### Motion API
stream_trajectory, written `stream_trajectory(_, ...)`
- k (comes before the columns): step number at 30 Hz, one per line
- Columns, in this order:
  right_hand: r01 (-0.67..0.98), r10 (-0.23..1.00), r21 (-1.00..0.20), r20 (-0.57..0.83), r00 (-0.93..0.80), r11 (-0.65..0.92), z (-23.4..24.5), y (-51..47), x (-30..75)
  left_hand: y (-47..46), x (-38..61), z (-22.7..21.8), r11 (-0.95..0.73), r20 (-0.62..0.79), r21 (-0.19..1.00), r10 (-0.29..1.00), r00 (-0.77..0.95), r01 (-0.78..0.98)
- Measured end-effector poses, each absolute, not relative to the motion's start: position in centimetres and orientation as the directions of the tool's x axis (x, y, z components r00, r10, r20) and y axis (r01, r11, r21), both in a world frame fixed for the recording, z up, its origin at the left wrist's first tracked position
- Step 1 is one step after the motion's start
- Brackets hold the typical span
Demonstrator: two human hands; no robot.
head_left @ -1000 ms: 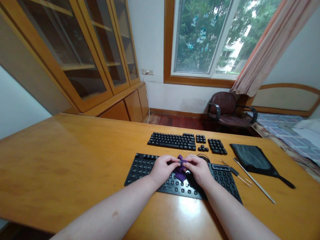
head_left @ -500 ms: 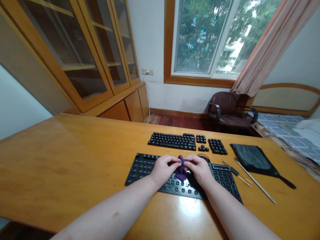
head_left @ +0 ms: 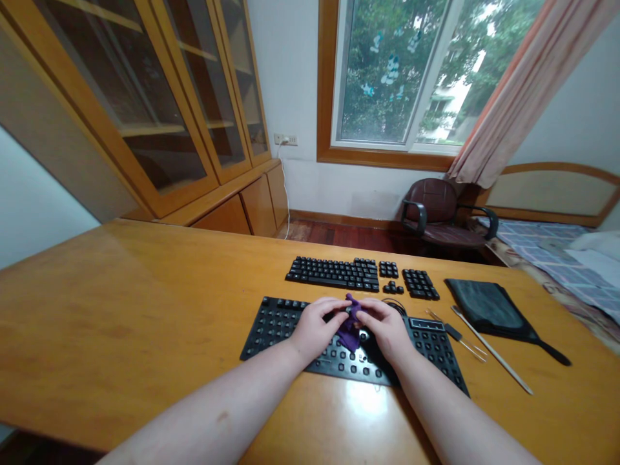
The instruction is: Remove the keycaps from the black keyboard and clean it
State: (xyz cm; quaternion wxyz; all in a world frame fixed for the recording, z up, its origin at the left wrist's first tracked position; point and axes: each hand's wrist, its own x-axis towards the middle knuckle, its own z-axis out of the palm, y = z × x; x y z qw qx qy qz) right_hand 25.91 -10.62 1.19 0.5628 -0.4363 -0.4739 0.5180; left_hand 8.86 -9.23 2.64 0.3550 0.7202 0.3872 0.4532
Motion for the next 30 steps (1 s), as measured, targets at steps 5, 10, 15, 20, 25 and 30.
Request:
stream_trajectory(5, -0.159, 0.998, -0.985, 0.063, -0.01, 0.061, 1.3, -10.6, 25.9, -9.0, 8.8, 2.4, -0.428, 0.358, 0.886, 0.875, 0.325, 0.176)
stream_trajectory(10, -0.155, 0.998, -0.986, 0.059, -0.007, 0.057, 1.4, -10.7, 25.8, -8.9, 9.2, 1.4, -0.305, 0.274, 0.949, 0.921, 0.276, 0.076)
stream_trajectory(15, -0.158, 0.997, -0.985, 0.072, 0.004, 0.072, 1.3, -10.7, 25.7, -9.0, 9.1, 1.8, -0.311, 0.27, 0.941, 0.929, 0.253, 0.137)
stream_trajectory(20, -0.126, 0.993, -0.985, 0.118, 0.018, 0.119, 1.3, -10.8, 25.9, -9.2, 8.9, 3.1, -0.42, 0.367, 0.888, 0.892, 0.263, 0.185)
stream_trajectory(25, -0.091, 0.99, -0.986, 0.14, -0.005, 0.139, 1.5, -10.8, 25.9, -9.1, 9.1, 2.7, -0.309, 0.274, 0.942, 0.933, 0.234, 0.132)
stream_trajectory(30, -0.02, 0.982, -0.981, 0.191, -0.005, 0.191, 1.5, -10.9, 25.9, -8.9, 9.4, 1.9, -0.154, 0.143, 0.987, 0.97, 0.197, 0.039)
